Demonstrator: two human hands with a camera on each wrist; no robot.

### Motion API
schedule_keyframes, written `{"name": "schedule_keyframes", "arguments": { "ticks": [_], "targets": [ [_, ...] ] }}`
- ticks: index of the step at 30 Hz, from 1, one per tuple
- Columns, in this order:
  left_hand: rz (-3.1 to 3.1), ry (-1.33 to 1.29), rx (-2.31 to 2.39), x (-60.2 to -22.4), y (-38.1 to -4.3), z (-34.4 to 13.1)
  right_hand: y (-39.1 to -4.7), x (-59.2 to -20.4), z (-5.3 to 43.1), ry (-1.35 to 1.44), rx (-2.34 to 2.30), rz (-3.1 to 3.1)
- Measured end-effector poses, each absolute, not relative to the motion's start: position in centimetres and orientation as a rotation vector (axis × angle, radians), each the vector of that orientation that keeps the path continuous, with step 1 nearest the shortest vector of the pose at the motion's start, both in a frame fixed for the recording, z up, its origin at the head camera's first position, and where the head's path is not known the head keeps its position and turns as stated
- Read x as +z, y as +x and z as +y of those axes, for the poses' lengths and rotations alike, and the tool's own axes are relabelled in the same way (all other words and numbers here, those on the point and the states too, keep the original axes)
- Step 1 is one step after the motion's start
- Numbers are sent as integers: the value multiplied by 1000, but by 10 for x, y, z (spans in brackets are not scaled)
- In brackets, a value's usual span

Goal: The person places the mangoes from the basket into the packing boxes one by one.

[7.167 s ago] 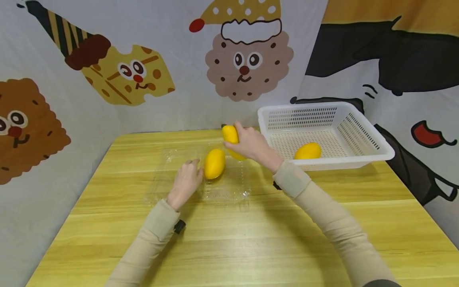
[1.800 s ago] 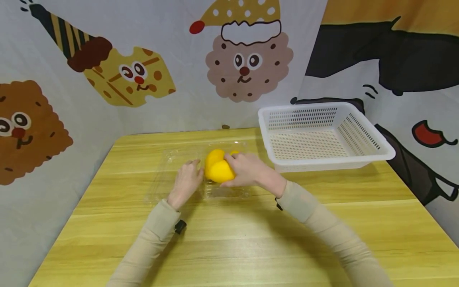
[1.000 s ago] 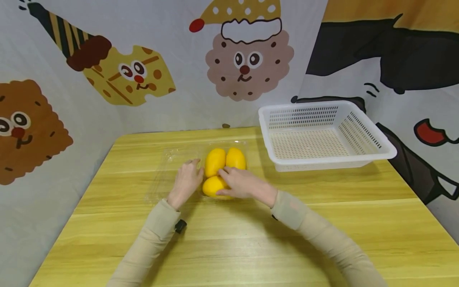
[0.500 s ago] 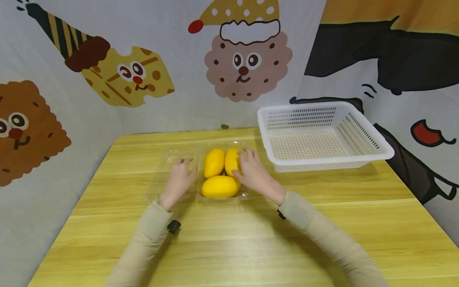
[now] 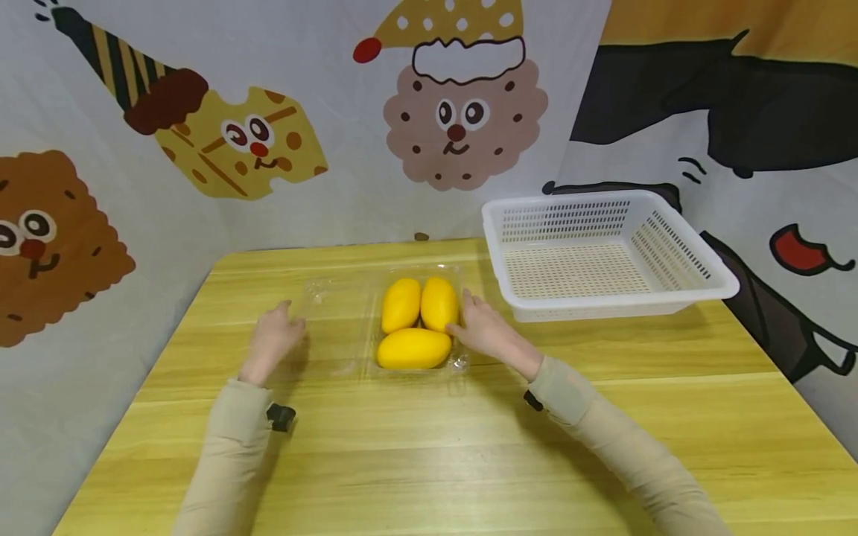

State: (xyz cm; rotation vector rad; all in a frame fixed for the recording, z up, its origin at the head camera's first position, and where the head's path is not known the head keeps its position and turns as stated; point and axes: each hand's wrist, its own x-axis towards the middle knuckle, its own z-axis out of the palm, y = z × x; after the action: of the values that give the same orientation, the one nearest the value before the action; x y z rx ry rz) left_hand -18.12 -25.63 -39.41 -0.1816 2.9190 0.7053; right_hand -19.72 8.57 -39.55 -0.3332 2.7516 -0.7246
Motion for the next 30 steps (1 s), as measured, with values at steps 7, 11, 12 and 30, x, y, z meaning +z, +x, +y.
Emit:
{"name": "schedule_keyframes", "arguments": {
  "ticks": [7, 11, 12, 30],
  "targets": [
    [2846, -153, 722, -401, -179, -271, -196, -395, 84, -347, -727, 2741],
    [2848, -159, 757, -396, -178, -275, -196, -396, 82, -368, -727, 2732],
    [2859, -158, 770, -393, -178, -276, -196, -397, 82, -370, -730, 2730],
    [3027, -72, 1082, -301, -152, -260, -194, -398, 75, -467, -815, 2694]
  ]
}}
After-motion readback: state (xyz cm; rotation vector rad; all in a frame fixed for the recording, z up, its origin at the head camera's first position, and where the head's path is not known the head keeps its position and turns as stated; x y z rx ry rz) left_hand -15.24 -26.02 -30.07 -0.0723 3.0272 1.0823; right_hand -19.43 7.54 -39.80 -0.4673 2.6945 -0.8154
